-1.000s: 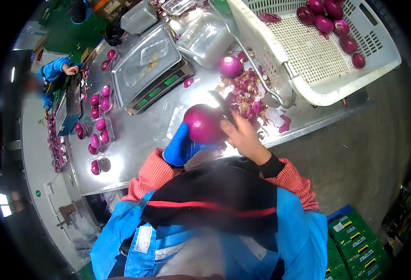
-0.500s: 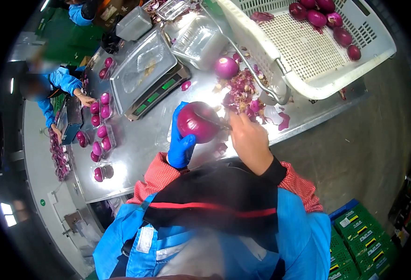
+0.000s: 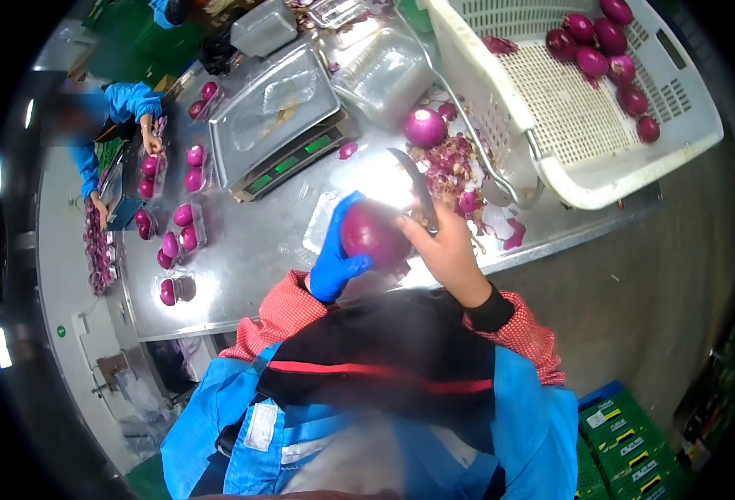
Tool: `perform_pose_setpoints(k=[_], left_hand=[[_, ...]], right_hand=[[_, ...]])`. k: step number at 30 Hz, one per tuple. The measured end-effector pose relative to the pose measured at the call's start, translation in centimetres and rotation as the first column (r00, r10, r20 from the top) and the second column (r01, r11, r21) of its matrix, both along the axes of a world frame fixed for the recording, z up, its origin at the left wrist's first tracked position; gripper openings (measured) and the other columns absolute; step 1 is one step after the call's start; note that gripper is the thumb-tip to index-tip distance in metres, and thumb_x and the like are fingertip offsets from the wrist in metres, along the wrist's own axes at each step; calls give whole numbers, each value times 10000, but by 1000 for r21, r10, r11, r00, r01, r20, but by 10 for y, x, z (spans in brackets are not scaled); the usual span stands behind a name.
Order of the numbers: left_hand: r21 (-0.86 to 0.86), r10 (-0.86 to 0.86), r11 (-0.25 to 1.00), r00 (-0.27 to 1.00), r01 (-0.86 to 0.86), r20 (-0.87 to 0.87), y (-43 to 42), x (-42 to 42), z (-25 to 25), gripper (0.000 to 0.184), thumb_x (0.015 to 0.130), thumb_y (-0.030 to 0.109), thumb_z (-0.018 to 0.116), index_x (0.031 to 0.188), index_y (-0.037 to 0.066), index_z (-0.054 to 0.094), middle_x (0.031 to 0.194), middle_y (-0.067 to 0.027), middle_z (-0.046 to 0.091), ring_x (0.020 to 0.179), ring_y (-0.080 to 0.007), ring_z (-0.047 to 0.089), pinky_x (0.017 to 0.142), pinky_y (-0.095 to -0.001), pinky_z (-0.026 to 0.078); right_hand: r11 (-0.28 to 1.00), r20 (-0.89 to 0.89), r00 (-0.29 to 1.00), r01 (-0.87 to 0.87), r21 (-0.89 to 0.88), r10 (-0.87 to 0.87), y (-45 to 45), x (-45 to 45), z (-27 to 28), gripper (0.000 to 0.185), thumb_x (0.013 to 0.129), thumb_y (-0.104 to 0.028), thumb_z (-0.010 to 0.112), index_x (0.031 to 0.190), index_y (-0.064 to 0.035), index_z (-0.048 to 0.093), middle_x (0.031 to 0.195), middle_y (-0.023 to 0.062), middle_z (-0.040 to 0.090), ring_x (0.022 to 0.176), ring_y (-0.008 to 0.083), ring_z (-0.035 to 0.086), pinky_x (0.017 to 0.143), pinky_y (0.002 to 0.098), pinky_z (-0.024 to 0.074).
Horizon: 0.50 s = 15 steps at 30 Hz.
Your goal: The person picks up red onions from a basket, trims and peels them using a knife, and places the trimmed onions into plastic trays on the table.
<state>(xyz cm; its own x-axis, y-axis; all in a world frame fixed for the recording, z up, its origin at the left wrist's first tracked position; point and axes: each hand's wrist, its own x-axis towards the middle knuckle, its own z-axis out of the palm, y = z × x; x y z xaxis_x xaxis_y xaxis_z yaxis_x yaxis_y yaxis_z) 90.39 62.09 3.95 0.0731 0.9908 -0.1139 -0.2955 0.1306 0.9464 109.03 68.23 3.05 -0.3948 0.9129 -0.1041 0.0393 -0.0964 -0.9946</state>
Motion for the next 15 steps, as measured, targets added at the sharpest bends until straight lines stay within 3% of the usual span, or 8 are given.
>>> perform_pose_setpoints(k=[2, 5, 8, 9, 11, 12, 14, 15], left_hand=[[-48, 73, 997, 990, -68, 123, -5, 1, -13, 818, 721, 327, 814, 1351, 60, 368, 1266, -117, 500, 1128, -238, 558, 910, -369, 515], [-285, 215, 956, 840, -76, 498, -4, -7, -1, 795, 731, 288, 795, 1361, 60, 367, 1253, -108, 504, 1123, -235, 554, 928, -372, 502], [-20, 178, 984, 953, -179, 244, 4, -43, 11, 739, 748, 234, 759, 1357, 69, 374, 1235, -99, 508, 1126, -221, 540, 947, -362, 485], [31, 258, 966, 963, -256, -82, 8, -71, -1, 698, 738, 170, 751, 1329, 76, 392, 1225, -92, 510, 1132, -205, 526, 958, -349, 472], [124, 321, 947, 877, -296, -357, 22, -113, 18, 826, 662, 101, 816, 1360, 78, 374, 1254, -88, 491, 1165, -206, 500, 975, -351, 460], [193, 383, 923, 766, -332, -516, 28, -139, 11, 892, 644, 140, 848, 1385, 74, 356, 1256, -100, 488, 1174, -219, 497, 984, -364, 451], [324, 390, 902, 217, -284, -895, 49, -188, 11, 966, 612, 280, 864, 1395, 42, 351, 1279, -177, 479, 1190, -325, 500, 1029, -389, 420], [282, 313, 922, 78, -266, -947, 62, -205, 18, 967, 606, 306, 855, 1398, 60, 357, 1256, -199, 490, 1151, -357, 520, 1003, -405, 440]], right_hand=[[1000, -32, 999, -12, -4, 12, 3, -4, -3, 123, 883, -89, 642, 964, -3, 606, 755, 39, 616, 647, 98, 551, 604, 247, 444], [873, -462, 877, -322, -366, 130, 4, 1, 4, 83, 899, -69, 601, 918, -38, 527, 647, -4, 471, 471, 59, 407, 434, 219, 332], [909, -294, 954, -179, -376, 66, 2, 0, -14, 87, 903, -83, 606, 921, -32, 538, 642, -9, 472, 467, 55, 403, 427, 216, 331], [946, -197, 978, -126, -300, 67, 1, 1, -30, 88, 905, -94, 611, 932, -31, 557, 642, -14, 488, 470, 53, 416, 426, 217, 335], [951, -104, 993, -79, -298, 50, -4, 2, -34, 80, 897, -88, 619, 934, -28, 582, 658, -34, 512, 501, 34, 419, 454, 206, 329], [954, -57, 998, -54, -295, 39, -6, 1, -36, 77, 893, -84, 623, 935, -27, 594, 666, -43, 524, 516, 25, 421, 468, 201, 327], [962, -28, 999, -37, -269, 31, -9, -4, -37, 74, 883, -78, 623, 930, -23, 611, 702, -37, 563, 547, 21, 436, 492, 198, 340], [965, -3, 1000, -28, -260, 29, -10, -8, -37, 73, 882, -78, 623, 929, -23, 611, 711, -35, 571, 550, 22, 438, 496, 200, 344]])
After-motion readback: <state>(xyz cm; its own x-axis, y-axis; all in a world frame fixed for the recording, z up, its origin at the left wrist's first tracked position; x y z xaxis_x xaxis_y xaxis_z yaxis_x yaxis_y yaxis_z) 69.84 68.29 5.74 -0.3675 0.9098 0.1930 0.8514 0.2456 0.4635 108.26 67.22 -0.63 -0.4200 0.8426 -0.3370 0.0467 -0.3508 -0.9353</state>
